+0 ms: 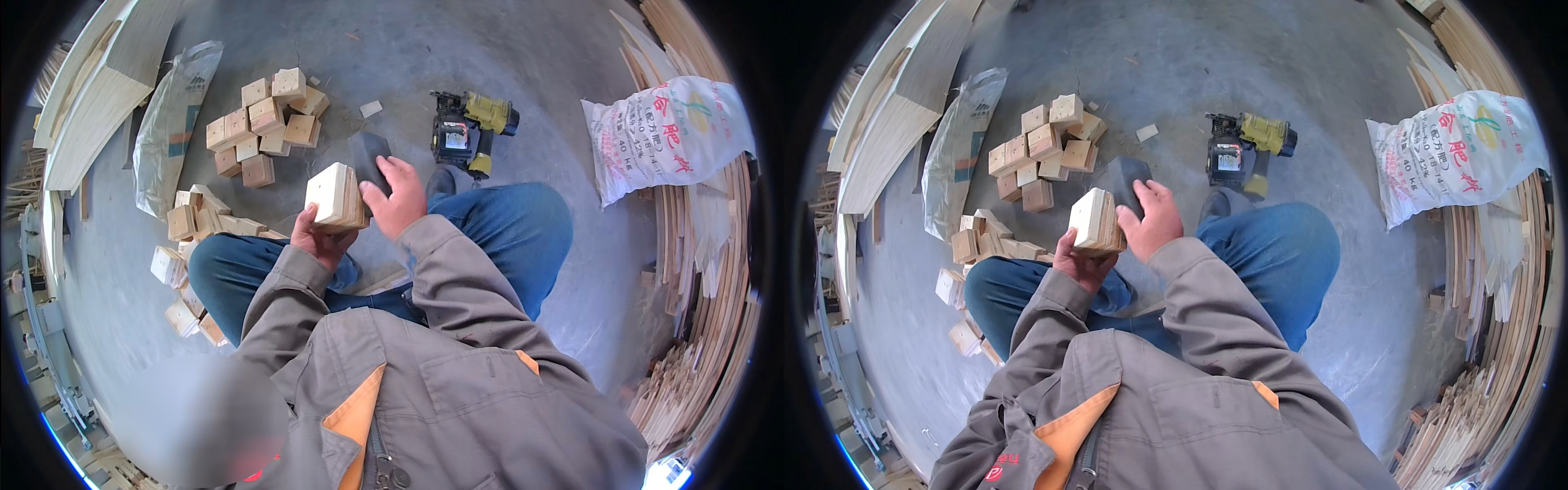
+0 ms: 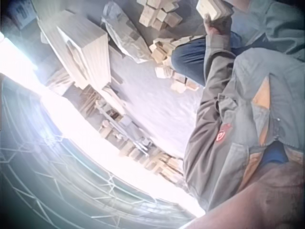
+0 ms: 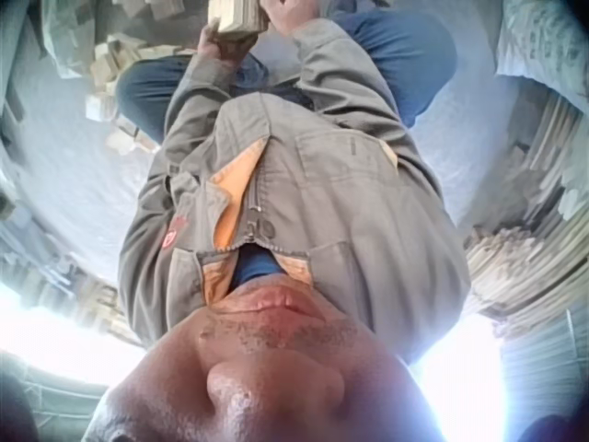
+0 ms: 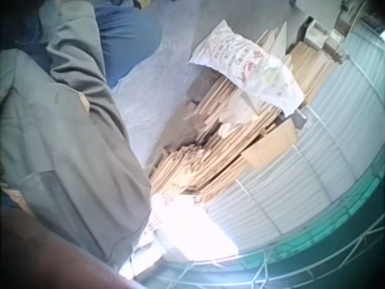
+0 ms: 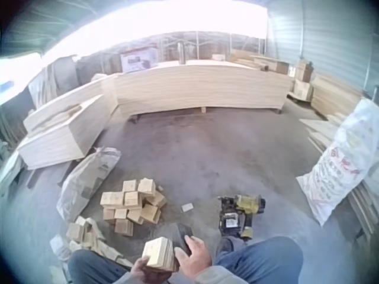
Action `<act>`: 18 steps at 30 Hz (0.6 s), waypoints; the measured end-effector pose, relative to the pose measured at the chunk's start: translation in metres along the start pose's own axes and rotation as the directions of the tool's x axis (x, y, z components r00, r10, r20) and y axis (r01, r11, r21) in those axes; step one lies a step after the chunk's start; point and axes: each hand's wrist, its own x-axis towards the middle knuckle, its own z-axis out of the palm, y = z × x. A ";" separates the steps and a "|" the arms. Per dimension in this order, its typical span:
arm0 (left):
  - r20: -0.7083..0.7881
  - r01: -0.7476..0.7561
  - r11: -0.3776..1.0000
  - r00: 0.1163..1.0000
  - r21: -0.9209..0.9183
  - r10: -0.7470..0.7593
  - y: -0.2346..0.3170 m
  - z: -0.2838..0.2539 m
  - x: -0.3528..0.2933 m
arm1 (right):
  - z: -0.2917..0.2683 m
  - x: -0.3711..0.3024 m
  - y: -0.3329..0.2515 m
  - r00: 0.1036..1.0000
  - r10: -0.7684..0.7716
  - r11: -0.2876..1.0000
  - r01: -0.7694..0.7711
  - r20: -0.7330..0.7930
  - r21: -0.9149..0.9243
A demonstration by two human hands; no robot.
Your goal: The person sits on the floor and sands small wooden blocks one by one using a sanding block. They pick up a block, sand its surfaces, and place it back into a pile.
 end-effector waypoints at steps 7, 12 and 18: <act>0.027 -0.056 0.978 0.998 -0.199 0.062 0.016 -0.011 0.020 | -0.018 -0.043 -0.052 0.926 -0.330 0.943 0.316 0.181 0.104; -0.020 -0.006 0.997 1.000 -0.074 0.005 0.005 -0.009 0.009 | 0.005 -0.002 -0.013 0.979 -0.198 0.979 0.196 0.042 0.057; 0.032 0.007 0.998 0.999 -0.056 -0.005 0.003 -0.006 0.008 | -0.008 -0.005 -0.016 0.990 -0.138 0.990 0.138 0.022 -0.023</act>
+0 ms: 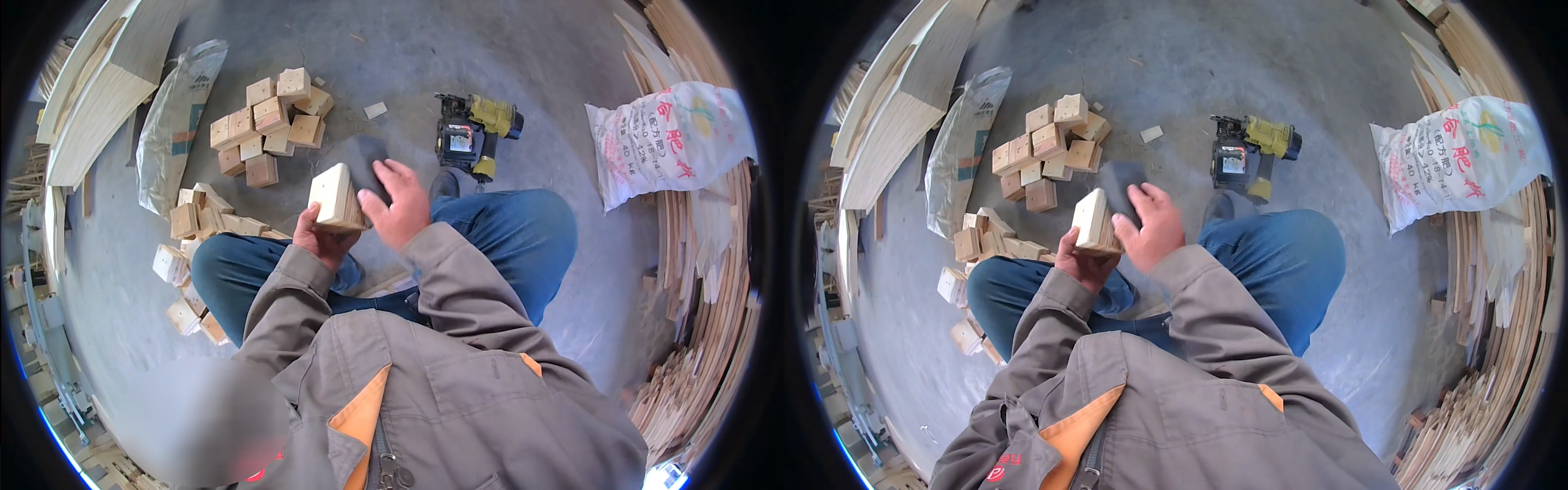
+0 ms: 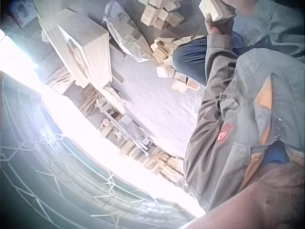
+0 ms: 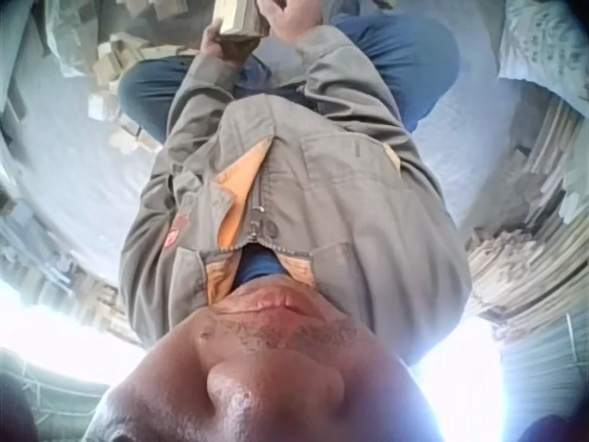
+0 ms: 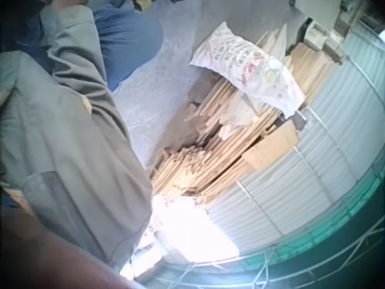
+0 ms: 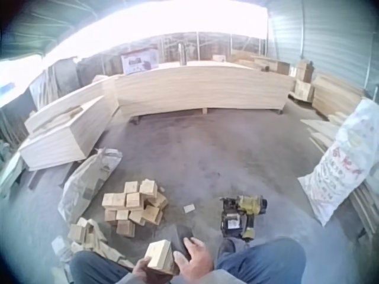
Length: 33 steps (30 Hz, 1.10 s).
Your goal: The person sits on the floor and sands small wooden blocks one by one using a sanding block. They pick up a block, sand its surfaces, and place it back into a pile.
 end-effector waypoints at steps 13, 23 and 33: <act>-0.014 0.005 0.987 1.000 0.159 -0.003 -0.002 0.005 -0.007 | 0.005 0.011 0.021 0.976 0.216 0.975 -0.215 -0.016 0.052; 0.055 -0.033 0.992 0.998 -0.119 0.039 0.019 -0.011 0.009 | -0.013 -0.029 -0.050 0.945 -0.288 0.956 0.274 0.157 0.106; 0.240 0.089 0.991 0.969 -0.095 -0.064 0.012 0.009 -0.009 | -0.006 0.008 0.040 0.923 0.381 0.922 -0.375 -0.059 0.096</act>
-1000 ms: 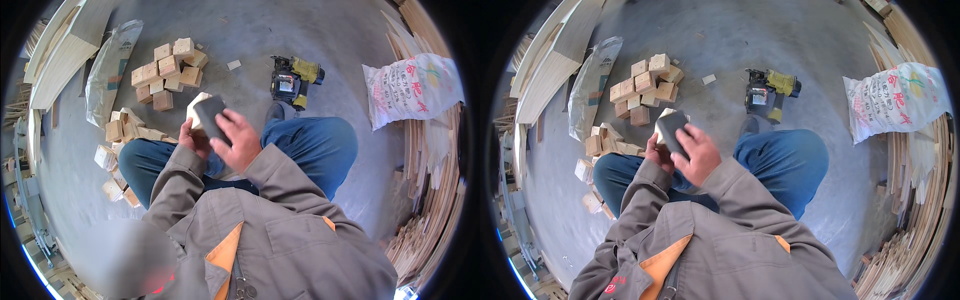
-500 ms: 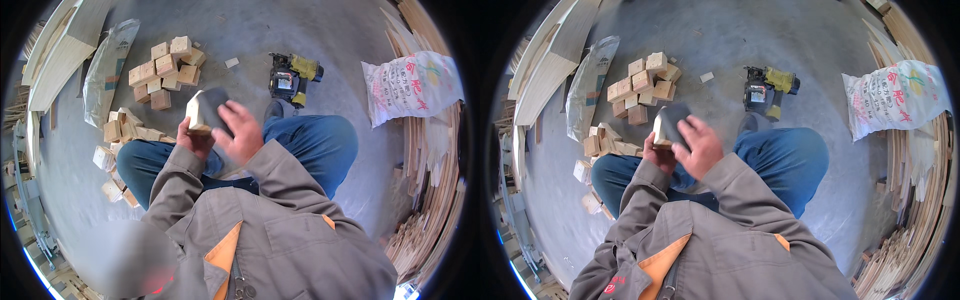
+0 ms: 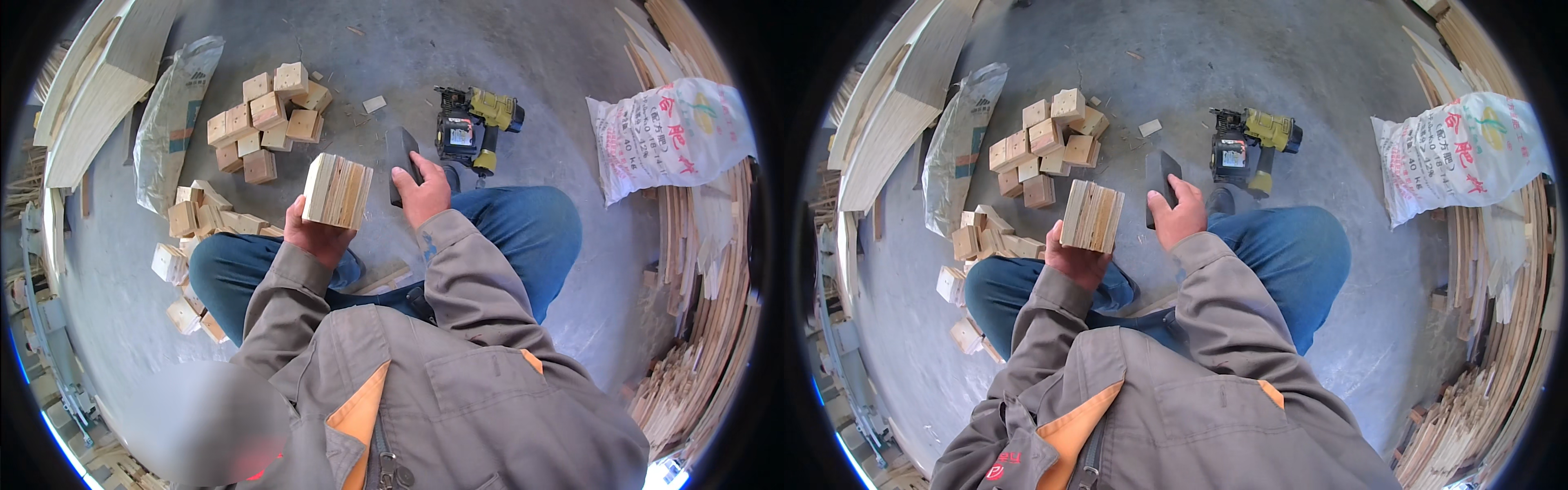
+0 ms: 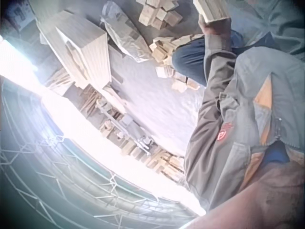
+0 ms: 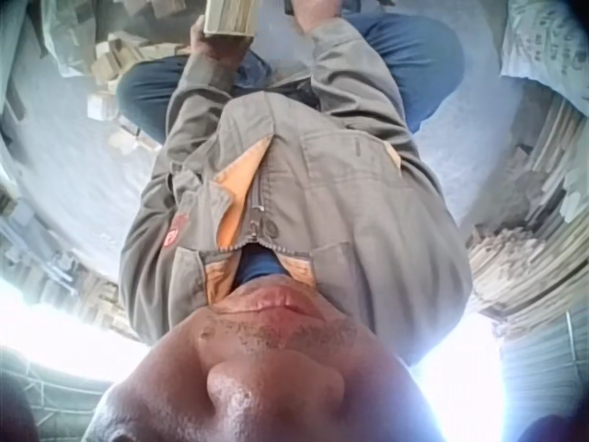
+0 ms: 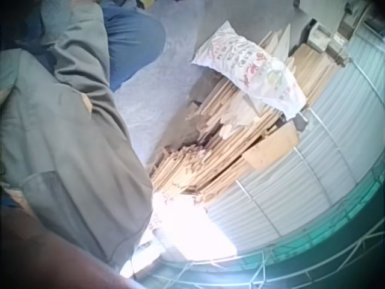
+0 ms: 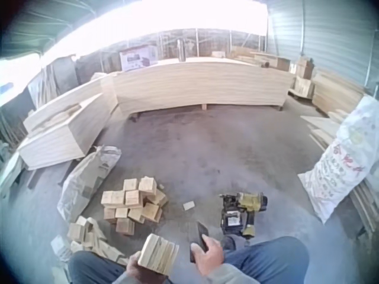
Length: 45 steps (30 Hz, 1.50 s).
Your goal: The person sits on the floor and sands small wooden blocks one by one using a sanding block. They pick up a block, sand its surfaces, and place it back into a pile.
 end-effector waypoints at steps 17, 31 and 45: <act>0.055 -0.146 0.968 0.989 0.204 0.138 0.006 -0.011 -0.004 | 0.005 -0.012 -0.028 0.979 0.123 0.838 -0.189 0.161 0.512; -0.029 -0.235 0.972 0.972 0.015 0.235 0.012 -0.028 0.010 | -0.007 -0.022 -0.041 0.884 0.089 0.716 -0.378 0.460 0.587; -0.130 -0.147 0.988 0.980 0.054 0.152 0.015 -0.013 -0.001 | 0.004 -0.029 -0.032 0.940 -0.192 0.950 0.106 0.281 0.294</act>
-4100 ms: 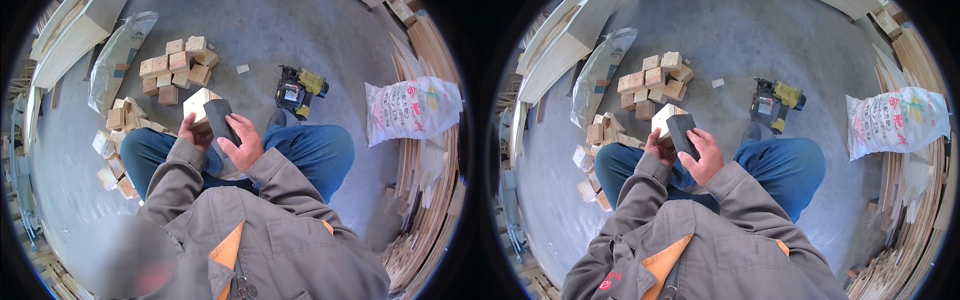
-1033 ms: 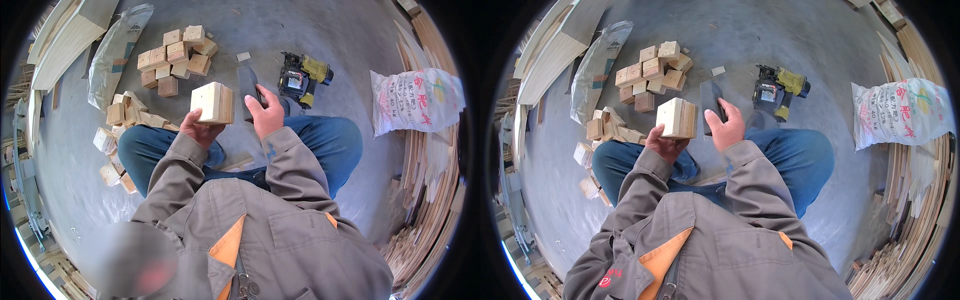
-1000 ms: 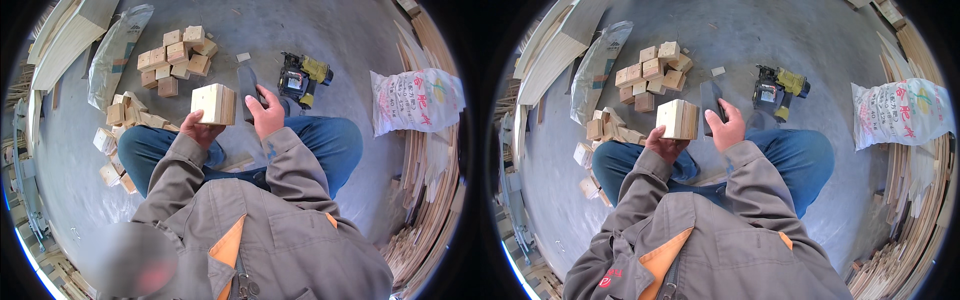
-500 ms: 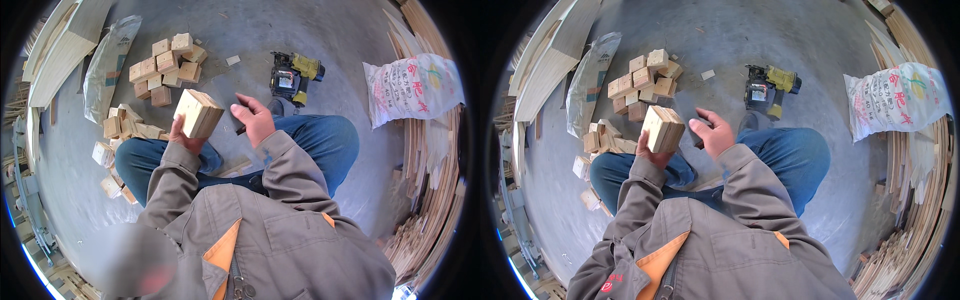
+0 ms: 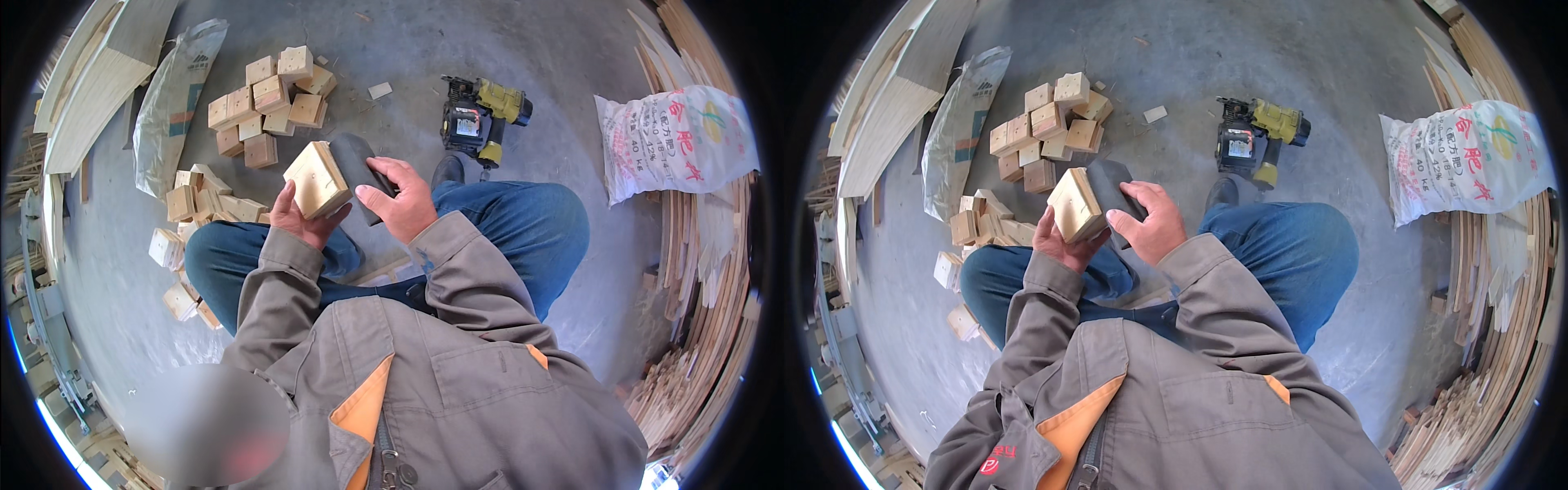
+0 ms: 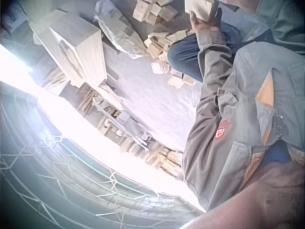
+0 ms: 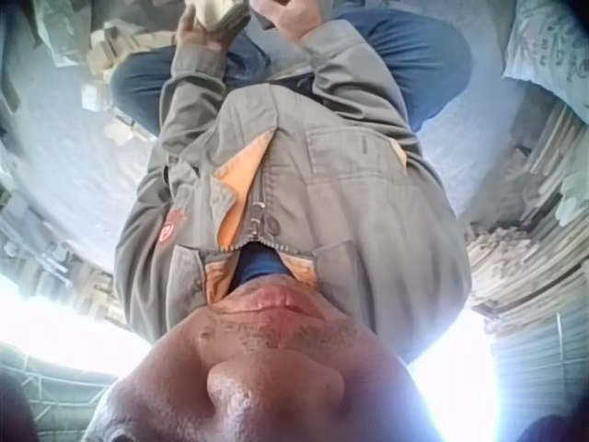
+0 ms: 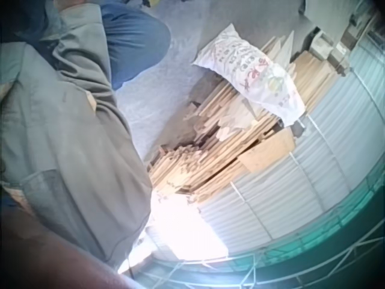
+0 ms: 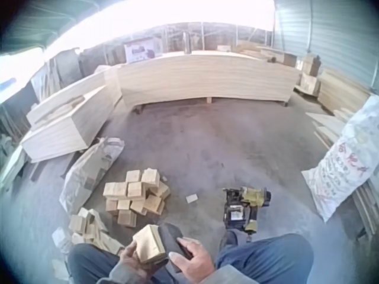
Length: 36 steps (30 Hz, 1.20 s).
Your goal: The person sits on the floor and sands small wooden blocks one by one using a sanding block. They pick up a block, sand its surfaces, and place it back into a pile.
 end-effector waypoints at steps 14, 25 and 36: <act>-0.173 -0.026 1.000 0.985 0.002 0.026 -0.009 -0.013 0.016 | 0.004 -0.007 -0.008 0.991 -0.132 0.973 0.128 -0.004 -0.193; 0.003 0.101 0.980 0.995 0.173 -0.103 -0.020 -0.008 0.004 | 0.001 0.009 -0.003 0.984 -0.162 0.942 0.134 -0.068 -0.308; -0.109 -0.038 0.999 0.993 0.003 0.038 -0.011 -0.004 0.010 | -0.002 -0.017 -0.016 0.976 -0.208 0.917 0.175 -0.058 -0.358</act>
